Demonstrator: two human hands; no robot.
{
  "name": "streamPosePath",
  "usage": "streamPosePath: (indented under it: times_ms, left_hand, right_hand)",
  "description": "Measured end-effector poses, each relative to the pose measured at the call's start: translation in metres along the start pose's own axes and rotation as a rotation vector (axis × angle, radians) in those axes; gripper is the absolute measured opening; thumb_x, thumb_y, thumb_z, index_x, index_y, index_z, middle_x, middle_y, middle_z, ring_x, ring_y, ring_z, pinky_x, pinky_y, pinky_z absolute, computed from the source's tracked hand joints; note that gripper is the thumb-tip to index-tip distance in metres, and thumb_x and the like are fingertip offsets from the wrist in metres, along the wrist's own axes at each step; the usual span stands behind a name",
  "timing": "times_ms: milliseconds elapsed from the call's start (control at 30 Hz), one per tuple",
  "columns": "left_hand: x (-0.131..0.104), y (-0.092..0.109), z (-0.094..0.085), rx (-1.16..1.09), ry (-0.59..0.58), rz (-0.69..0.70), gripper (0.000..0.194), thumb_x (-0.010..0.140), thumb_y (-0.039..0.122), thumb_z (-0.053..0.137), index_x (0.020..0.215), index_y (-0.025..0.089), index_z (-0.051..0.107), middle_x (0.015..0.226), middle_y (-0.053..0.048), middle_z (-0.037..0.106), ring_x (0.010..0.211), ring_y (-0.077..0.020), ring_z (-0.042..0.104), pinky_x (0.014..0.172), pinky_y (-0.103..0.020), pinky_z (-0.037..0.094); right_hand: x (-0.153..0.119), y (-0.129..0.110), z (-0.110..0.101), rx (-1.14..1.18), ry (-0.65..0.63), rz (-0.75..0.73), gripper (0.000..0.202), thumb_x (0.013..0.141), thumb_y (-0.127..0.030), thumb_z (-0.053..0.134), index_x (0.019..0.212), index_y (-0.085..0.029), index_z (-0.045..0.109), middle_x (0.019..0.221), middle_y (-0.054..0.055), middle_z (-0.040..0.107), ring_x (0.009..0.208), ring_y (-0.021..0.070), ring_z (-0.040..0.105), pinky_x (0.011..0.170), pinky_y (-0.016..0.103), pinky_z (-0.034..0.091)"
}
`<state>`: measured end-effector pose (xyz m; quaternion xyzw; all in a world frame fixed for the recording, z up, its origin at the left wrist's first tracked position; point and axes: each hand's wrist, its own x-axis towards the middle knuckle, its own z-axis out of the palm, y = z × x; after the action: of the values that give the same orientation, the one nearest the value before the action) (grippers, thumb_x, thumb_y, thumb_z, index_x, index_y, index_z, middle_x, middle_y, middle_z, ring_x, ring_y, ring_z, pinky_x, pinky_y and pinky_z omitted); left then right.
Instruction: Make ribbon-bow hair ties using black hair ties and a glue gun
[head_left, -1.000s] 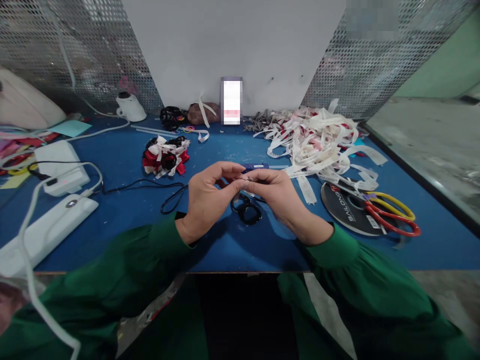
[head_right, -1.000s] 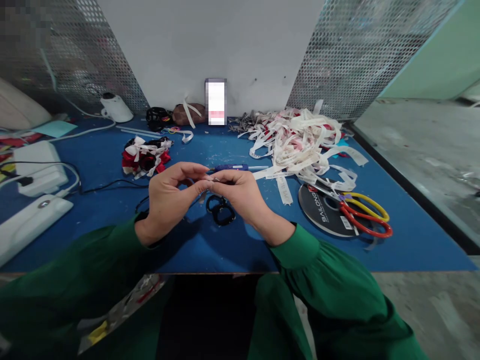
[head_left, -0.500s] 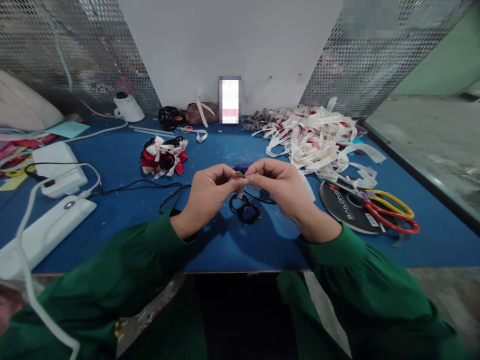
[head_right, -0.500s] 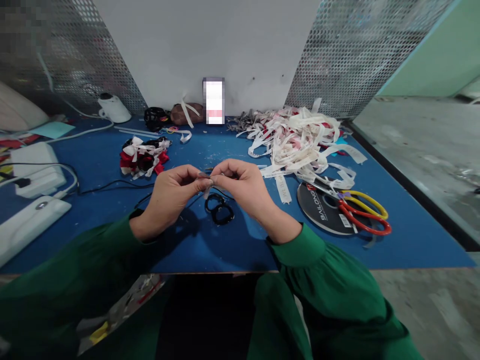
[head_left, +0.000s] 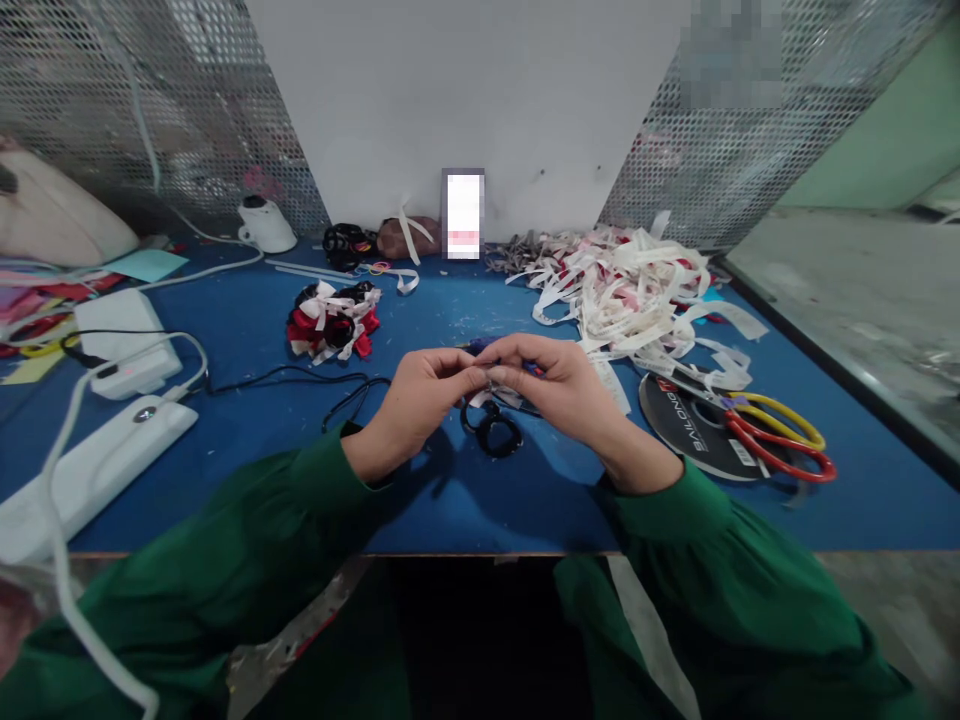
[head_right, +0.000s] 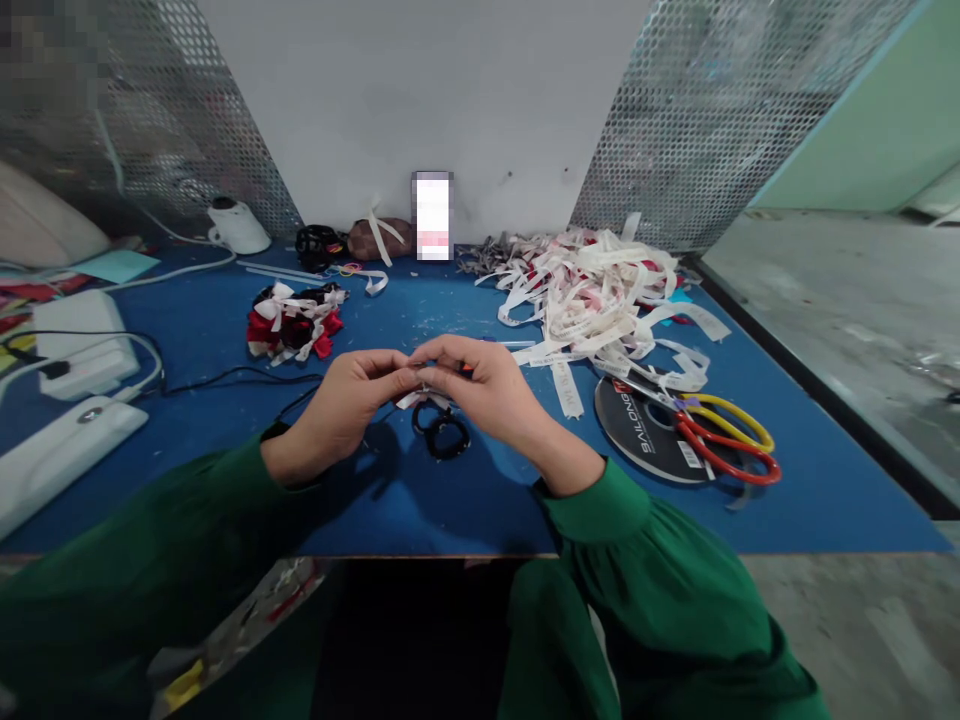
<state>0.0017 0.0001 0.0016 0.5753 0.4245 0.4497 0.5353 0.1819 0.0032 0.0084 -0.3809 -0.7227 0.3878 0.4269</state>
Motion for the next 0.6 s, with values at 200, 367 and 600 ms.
streamPosePath:
  times_ms: [200, 367, 600]
  left_hand:
    - [-0.001, 0.001, -0.003, -0.054, -0.120, -0.056, 0.020, 0.080, 0.037, 0.075, 0.075, 0.017, 0.072, 0.063, 0.000, 0.062, 0.058, -0.0108, 0.052, 0.056, -0.024, 0.041]
    - [-0.001, 0.000, -0.004, -0.002, -0.164, -0.093, 0.025, 0.073, 0.038, 0.081, 0.066, 0.017, 0.070, 0.062, 0.000, 0.064, 0.056, -0.0110, 0.052, 0.056, -0.024, 0.042]
    - [-0.002, 0.002, -0.002, 0.078, -0.128, -0.010, 0.028, 0.073, 0.036, 0.077, 0.060, 0.017, 0.062, 0.056, 0.002, 0.057, 0.055, -0.0111, 0.049, 0.057, -0.025, 0.037]
  right_hand:
    - [0.001, 0.003, 0.000, -0.072, 0.072, -0.013, 0.014, 0.091, -0.028, 0.063, 0.081, -0.020, 0.068, 0.071, 0.000, 0.068, 0.066, 0.0143, 0.058, 0.064, 0.028, 0.043]
    - [-0.002, 0.007, 0.007, -0.372, 0.141, -0.270, 0.015, 0.094, -0.021, 0.058, 0.084, -0.023, 0.069, 0.082, 0.002, 0.074, 0.079, 0.0184, 0.065, 0.078, 0.033, 0.043]
    - [-0.002, 0.005, 0.007, -0.135, 0.106, -0.104, 0.012, 0.090, -0.025, 0.063, 0.079, -0.022, 0.069, 0.077, 0.001, 0.071, 0.073, 0.0165, 0.061, 0.070, 0.030, 0.044]
